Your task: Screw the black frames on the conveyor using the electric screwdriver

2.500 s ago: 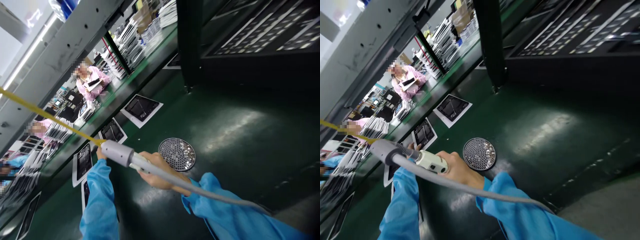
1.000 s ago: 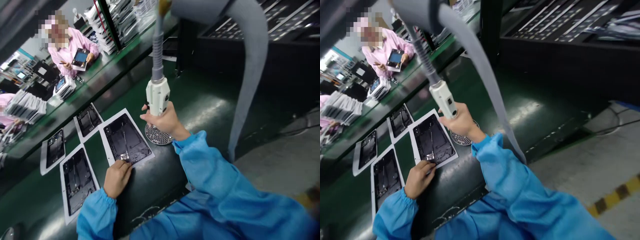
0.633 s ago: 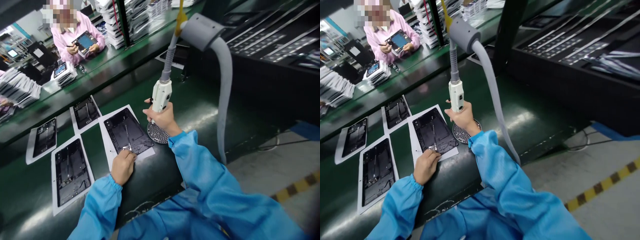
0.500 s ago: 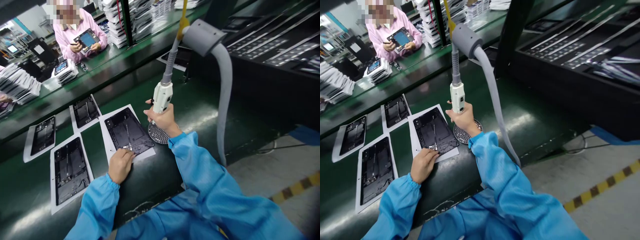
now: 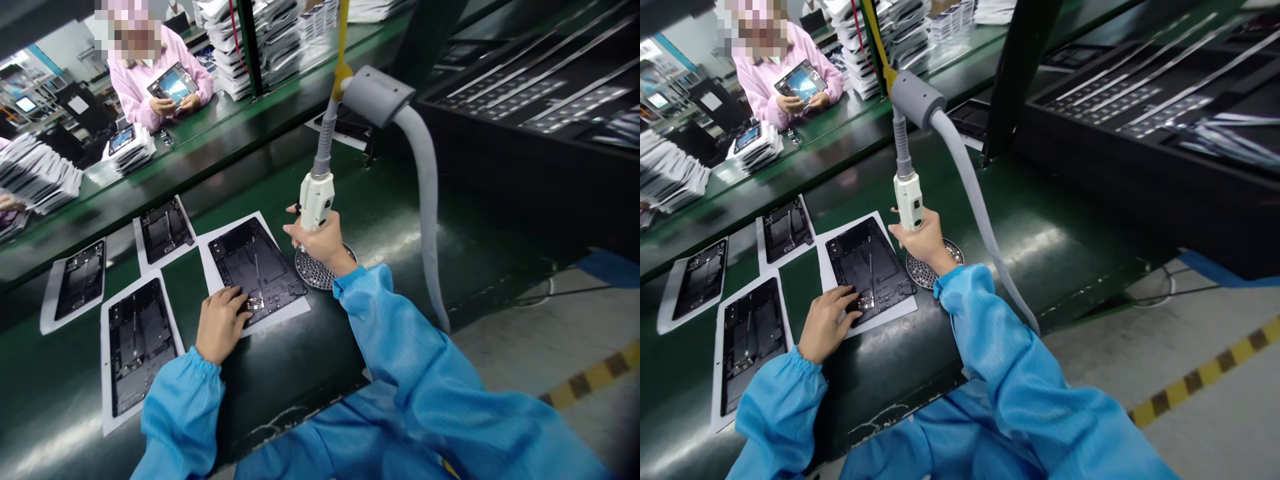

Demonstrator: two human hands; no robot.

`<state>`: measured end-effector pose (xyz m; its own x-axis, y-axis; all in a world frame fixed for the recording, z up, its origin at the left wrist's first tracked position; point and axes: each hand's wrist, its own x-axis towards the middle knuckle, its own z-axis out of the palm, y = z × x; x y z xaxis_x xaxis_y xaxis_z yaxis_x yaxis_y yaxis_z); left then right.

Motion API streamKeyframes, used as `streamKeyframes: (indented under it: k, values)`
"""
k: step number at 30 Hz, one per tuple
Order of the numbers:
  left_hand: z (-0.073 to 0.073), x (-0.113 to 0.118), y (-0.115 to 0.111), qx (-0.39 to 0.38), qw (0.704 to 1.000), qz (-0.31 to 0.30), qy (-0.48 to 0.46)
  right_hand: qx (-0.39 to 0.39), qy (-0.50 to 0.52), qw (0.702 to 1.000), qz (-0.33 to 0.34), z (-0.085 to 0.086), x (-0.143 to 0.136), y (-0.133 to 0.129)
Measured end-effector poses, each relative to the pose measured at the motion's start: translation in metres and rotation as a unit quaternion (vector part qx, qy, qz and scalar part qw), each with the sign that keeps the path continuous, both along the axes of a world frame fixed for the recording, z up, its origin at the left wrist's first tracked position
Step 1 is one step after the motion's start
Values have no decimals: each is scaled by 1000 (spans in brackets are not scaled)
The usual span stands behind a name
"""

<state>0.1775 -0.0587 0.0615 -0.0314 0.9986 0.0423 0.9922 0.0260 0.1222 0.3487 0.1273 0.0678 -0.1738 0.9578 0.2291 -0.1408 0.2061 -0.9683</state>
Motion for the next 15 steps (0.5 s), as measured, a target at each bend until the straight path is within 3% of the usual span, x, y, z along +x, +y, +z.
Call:
streamKeyframes:
  k: [3, 8, 15]
  values:
    - [5, 5, -3, -2, 1000, 11, 12, -9, 3, 1000, 3, 1, 0, 0]
    - [3, 18, -6, -43, 998, -38, -35, -14, 5, 1000, 16, 3, 0, 1]
    - [7, 4, -9, -72, 997, -39, -7, -11, 2, 1000, 17, 0, -2, 3]
